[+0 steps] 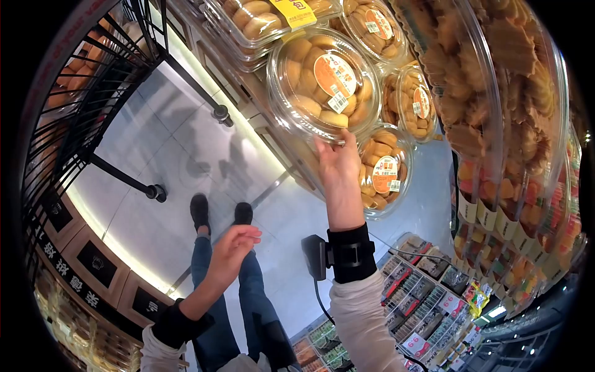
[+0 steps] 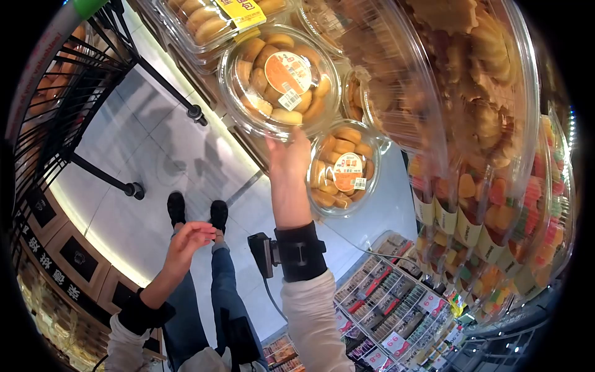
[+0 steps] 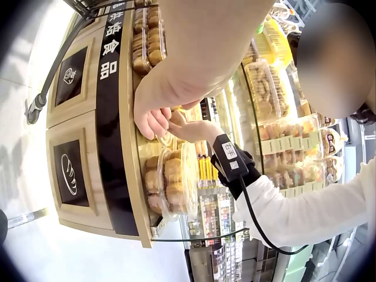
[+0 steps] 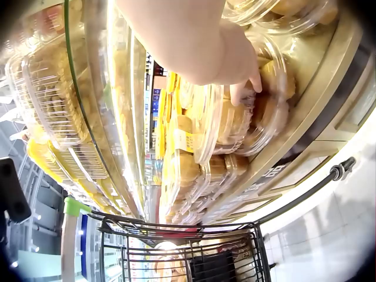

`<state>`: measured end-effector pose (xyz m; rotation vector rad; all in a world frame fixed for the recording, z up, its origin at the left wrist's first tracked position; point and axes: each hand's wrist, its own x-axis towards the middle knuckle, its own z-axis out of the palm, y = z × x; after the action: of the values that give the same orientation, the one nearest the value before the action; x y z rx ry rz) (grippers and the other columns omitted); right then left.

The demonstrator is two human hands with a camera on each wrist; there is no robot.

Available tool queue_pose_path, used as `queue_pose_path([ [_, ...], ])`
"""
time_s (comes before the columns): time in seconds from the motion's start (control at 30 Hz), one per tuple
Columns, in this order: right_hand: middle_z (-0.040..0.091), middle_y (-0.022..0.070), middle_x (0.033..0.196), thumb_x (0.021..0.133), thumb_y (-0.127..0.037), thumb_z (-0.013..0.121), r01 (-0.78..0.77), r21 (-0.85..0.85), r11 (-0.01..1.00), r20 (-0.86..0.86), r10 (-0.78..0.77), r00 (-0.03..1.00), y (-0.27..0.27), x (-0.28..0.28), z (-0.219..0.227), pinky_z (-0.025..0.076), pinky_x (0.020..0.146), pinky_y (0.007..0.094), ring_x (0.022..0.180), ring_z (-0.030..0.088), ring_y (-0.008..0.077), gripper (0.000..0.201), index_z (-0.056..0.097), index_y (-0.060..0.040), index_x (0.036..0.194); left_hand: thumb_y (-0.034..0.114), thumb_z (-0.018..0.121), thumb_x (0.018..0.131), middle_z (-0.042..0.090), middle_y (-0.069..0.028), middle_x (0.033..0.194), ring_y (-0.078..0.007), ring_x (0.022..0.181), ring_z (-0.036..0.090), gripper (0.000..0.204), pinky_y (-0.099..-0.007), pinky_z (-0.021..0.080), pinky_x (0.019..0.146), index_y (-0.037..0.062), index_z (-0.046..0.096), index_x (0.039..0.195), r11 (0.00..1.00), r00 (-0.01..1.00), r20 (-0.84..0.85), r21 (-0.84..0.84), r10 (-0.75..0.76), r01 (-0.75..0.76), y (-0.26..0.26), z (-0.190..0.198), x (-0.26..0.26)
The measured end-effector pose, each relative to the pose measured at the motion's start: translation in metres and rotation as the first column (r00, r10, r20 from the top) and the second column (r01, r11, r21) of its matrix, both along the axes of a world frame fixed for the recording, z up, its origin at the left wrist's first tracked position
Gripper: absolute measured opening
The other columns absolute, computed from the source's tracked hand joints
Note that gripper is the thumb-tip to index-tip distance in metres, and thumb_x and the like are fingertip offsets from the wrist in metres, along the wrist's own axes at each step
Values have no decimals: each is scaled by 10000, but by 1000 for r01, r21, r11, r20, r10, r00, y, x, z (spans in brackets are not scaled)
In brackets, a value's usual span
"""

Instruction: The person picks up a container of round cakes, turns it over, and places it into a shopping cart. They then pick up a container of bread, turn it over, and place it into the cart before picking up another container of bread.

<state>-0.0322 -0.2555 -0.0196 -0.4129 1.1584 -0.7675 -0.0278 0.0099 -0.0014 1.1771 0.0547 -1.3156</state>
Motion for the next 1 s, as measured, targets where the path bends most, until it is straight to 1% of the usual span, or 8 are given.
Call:
queue_pose_path([
  [0.37, 440, 51, 885, 824, -10, 435, -87, -207, 974, -46, 80, 996, 38, -35, 40, 445, 834, 465, 874, 501, 199, 138, 409, -34, 957, 41, 443, 842, 529, -94, 1043, -160, 963, 524, 242, -247, 390, 829, -4, 446, 1080, 998, 994, 98, -29, -49, 52, -9, 6, 4],
  [0.43, 458, 59, 902, 824, -13, 439, -136, -177, 975, -45, 130, 990, 59, -58, 51, 454, 822, 453, 878, 509, 188, 154, 413, -30, 975, 107, 453, 839, 486, -114, 1114, -189, 1023, 489, 317, -313, 386, 873, -9, 409, 1130, 999, 992, 118, -26, 36, -33, -19, 11, 6],
  [0.53, 529, 55, 912, 762, -63, 492, -203, -149, 968, -230, 166, 959, 95, -96, 60, 475, 738, 380, 852, 537, 204, 100, 471, -59, 860, 180, 484, 829, 413, -120, 1201, -209, 1114, 418, 443, -364, 369, 917, -6, 338, 1203, 989, 979, 145, -32, 145, -142, -24, 11, 11],
  [0.6, 529, 82, 932, 747, -51, 501, -149, -17, 989, -162, 145, 976, 113, -118, 65, 484, 743, 424, 865, 546, 216, 109, 466, -45, 849, 253, 543, 803, 351, -104, 1258, -214, 1187, 338, 603, -385, 354, 935, 0, 257, 1269, 991, 981, 141, -3, 133, -134, -19, 9, 17],
  [0.7, 531, 133, 944, 741, -21, 496, -196, 55, 979, -115, 201, 973, 137, -159, 62, 491, 750, 485, 859, 564, 237, 116, 446, -17, 847, 54, 532, 781, 383, -114, 1245, -224, 1168, 376, 572, -311, 351, 922, 7, 260, 1281, 949, 961, -81, -156, 263, -272, -3, 1, 17],
  [0.73, 537, 132, 921, 742, -17, 490, -215, 71, 974, -83, 220, 972, 144, -168, 63, 488, 759, 494, 854, 569, 244, 90, 441, -24, 817, 104, 566, 765, 370, -106, 1261, -230, 1174, 370, 628, -332, 349, 934, 5, 242, 1293, 987, 988, -62, -65, 142, -146, 5, 2, 21],
  [0.8, 545, 128, 876, 743, -5, 476, -222, 116, 968, -100, 233, 967, 152, -175, 66, 479, 783, 517, 870, 572, 269, 82, 408, -46, 726, 124, 584, 756, 377, -105, 1254, -227, 1176, 366, 648, -335, 357, 927, 7, 241, 1294, 991, 994, -34, -81, 102, -105, 18, -2, 19],
  [1.0, 556, 141, 901, 733, 25, 468, -316, 43, 948, 28, 315, 949, 165, -208, 57, 489, 767, 517, 893, 569, 292, 37, 458, -10, 740, 249, 669, 703, 413, -75, 1200, -182, 1126, 398, 736, -319, 370, 909, 16, 276, 1280, 995, 994, -70, -50, 80, -84, 41, -2, 8],
])
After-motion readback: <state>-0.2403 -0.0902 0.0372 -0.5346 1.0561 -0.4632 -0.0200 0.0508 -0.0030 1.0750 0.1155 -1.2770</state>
